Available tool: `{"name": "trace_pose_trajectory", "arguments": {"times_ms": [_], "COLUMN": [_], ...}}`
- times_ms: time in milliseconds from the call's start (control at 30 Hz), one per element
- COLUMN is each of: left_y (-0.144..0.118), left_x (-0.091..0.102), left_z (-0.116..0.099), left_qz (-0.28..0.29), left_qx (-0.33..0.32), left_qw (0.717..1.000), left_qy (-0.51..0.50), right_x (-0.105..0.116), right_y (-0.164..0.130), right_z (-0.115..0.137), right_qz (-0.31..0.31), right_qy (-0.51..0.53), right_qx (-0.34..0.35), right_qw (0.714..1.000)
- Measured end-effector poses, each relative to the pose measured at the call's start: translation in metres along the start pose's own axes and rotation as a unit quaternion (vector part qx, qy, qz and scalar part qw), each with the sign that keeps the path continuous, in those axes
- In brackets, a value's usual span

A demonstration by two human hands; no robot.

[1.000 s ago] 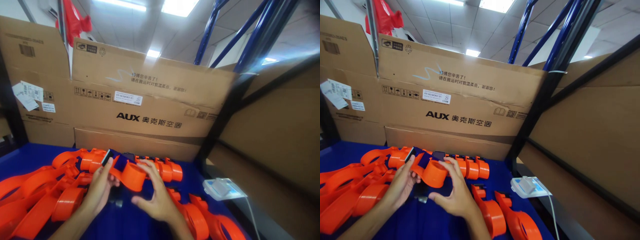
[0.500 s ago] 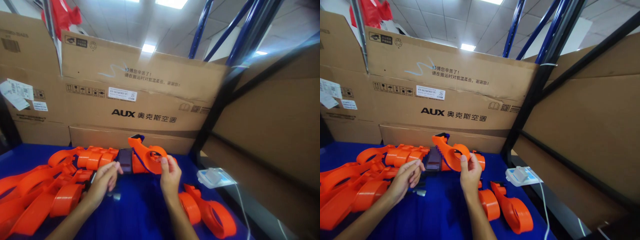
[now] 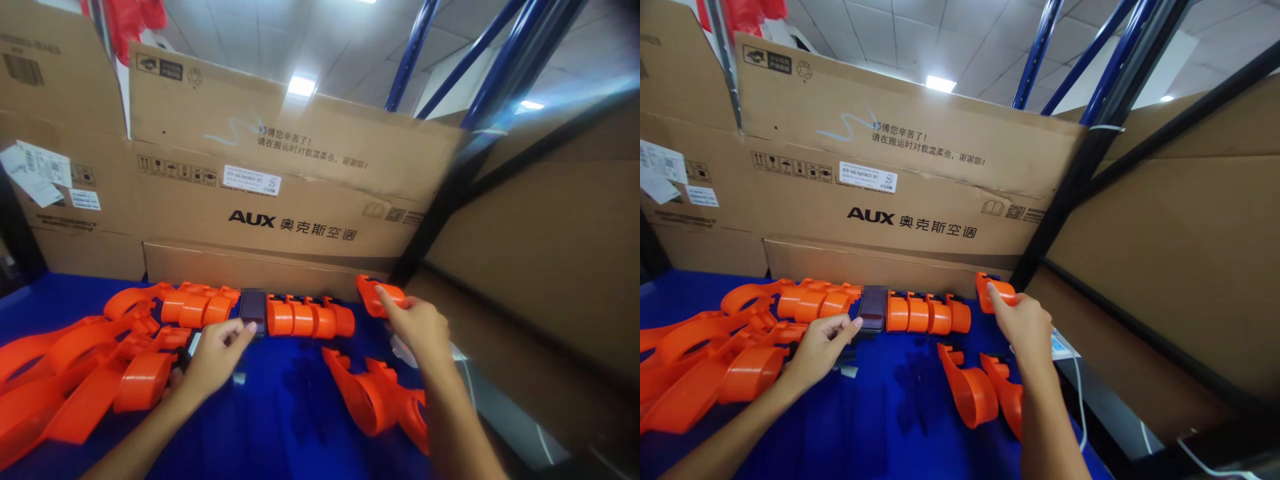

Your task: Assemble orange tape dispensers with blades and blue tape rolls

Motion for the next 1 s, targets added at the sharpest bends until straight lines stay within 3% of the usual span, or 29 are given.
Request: {"name": "trace_pose_trajectory", "arguments": {"times_ms": [133,233,367,467,700,1000], "left_y": [0.005,0.010,0.020,0.022,0.020,0.020], "left_x": [0.021,0.034,0.037,0.034,0.028,0.026], "left_z": [-0.018,-0.024,0.000,0.014,0.009,0.011], "left_qz": [-0.070,-0.125,-0.127,-0.106,-0.090,-0.080], "left_qx": [-0.074,-0.127,-0.088,-0.068,-0.077,-0.027], "left_qw": [0.986,0.944,0.884,0.859,0.847,0.862], "left_qy": [0.131,0.277,0.440,0.495,0.519,0.501], "right_x": [-0.022,-0.039,-0.056,-0.068,-0.085,-0.091], "right_y": [0.013,0.011,0.007,0.006,0.004,0.006], "right_z": [-0.014,-0.012,-0.010,-0.013,-0.019,-0.014], "right_qz": [0.067,0.097,0.134,0.162,0.213,0.234], "right_qy": [-0.045,-0.060,-0.061,-0.039,-0.056,-0.095], "right_qx": [0.003,0.012,0.021,0.014,0.007,0.040], "right_qw": [0.997,0.993,0.989,0.986,0.975,0.967]}}
Point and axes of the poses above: each hand's wrist, its own y-axis towards the middle knuckle, its own x-axis out of the back of the hand, z = x × y, the point moved 10 cm from there along y, towards the middle knuckle, and after that the axes turned 4 degrees about x, right-handed, at the moved point
